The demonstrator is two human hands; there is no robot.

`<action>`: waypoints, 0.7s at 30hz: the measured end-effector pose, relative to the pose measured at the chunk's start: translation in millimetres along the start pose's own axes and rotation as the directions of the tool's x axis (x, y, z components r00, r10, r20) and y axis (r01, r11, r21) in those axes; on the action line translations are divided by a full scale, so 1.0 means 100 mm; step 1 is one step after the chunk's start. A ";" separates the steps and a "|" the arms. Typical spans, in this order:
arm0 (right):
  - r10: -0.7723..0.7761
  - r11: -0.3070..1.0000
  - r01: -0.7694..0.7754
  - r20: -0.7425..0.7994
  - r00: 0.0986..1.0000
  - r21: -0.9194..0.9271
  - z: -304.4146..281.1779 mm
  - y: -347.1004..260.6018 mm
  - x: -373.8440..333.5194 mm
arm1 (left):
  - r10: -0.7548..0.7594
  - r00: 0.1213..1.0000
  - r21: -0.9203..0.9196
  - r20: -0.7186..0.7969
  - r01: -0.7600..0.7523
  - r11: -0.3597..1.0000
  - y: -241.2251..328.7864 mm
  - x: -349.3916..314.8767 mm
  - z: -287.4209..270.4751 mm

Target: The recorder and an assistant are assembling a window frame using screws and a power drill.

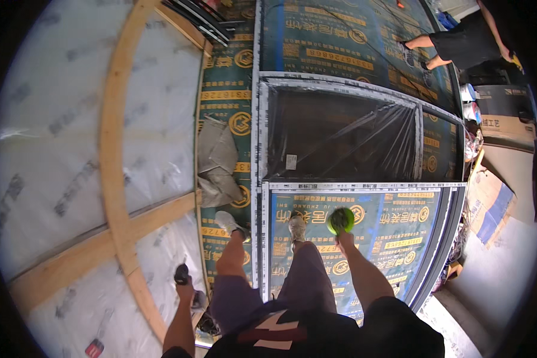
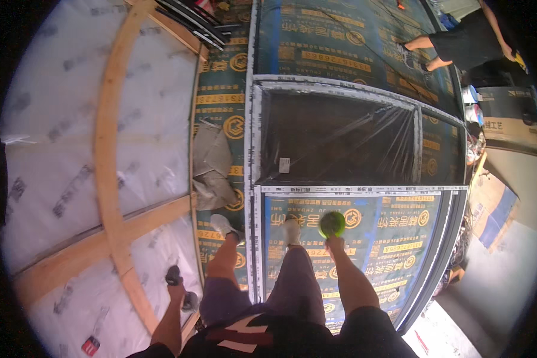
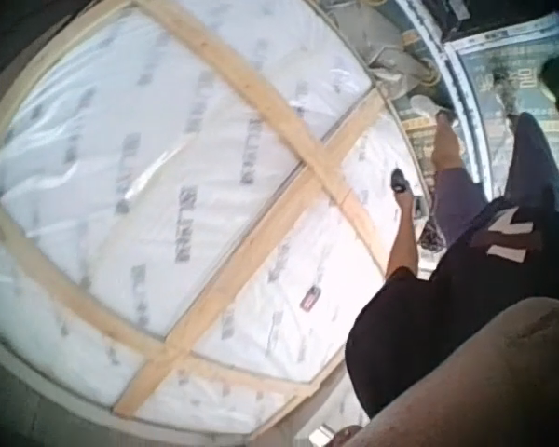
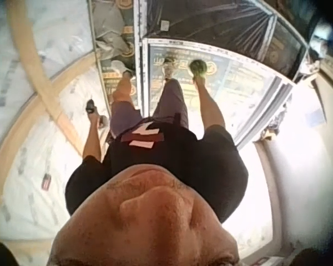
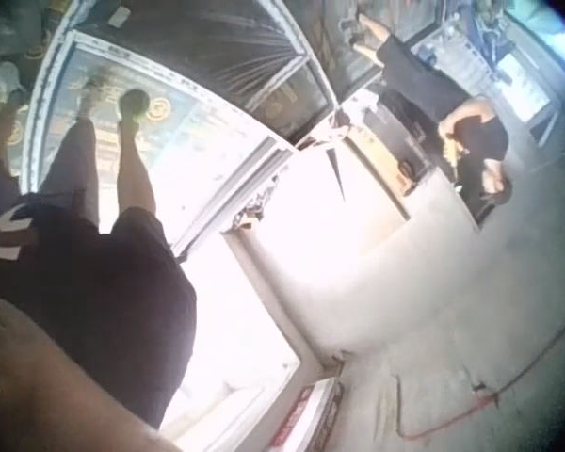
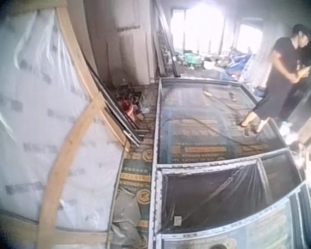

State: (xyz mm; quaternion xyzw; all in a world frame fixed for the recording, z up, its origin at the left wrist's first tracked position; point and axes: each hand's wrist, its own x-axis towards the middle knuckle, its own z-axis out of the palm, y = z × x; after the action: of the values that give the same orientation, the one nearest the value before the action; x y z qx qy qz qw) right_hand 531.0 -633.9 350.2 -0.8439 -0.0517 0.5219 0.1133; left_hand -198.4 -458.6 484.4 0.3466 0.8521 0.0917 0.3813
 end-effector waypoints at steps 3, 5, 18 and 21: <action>0.497 0.651 -0.459 0.116 0.860 0.604 -0.16 -0.17 -1.30 | -0.261 0.965 0.116 -0.013 0.261 0.958 0.43 -1.23 -0.64; 0.556 0.636 -0.522 0.133 0.821 0.568 -0.38 -0.10 -1.75 | -0.318 0.940 0.045 -0.127 0.326 0.944 0.23 -1.53 -0.88; 0.418 0.833 -0.465 0.208 0.884 0.299 -0.66 -1.36 -3.00 | -0.120 0.967 -0.315 0.223 0.188 0.930 2.27 0.01 -0.42; 0.272 0.800 -0.361 0.247 0.930 0.479 -0.61 -1.59 -3.17 | -0.086 0.921 -0.083 0.379 0.126 0.989 3.34 0.49 -0.20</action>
State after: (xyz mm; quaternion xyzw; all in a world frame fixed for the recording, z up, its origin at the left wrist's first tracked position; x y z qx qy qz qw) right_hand 447.8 -553.3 690.6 -0.7325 0.2230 0.5961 0.2417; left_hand -61.4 -176.3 610.0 0.2902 0.7753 0.0480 0.5589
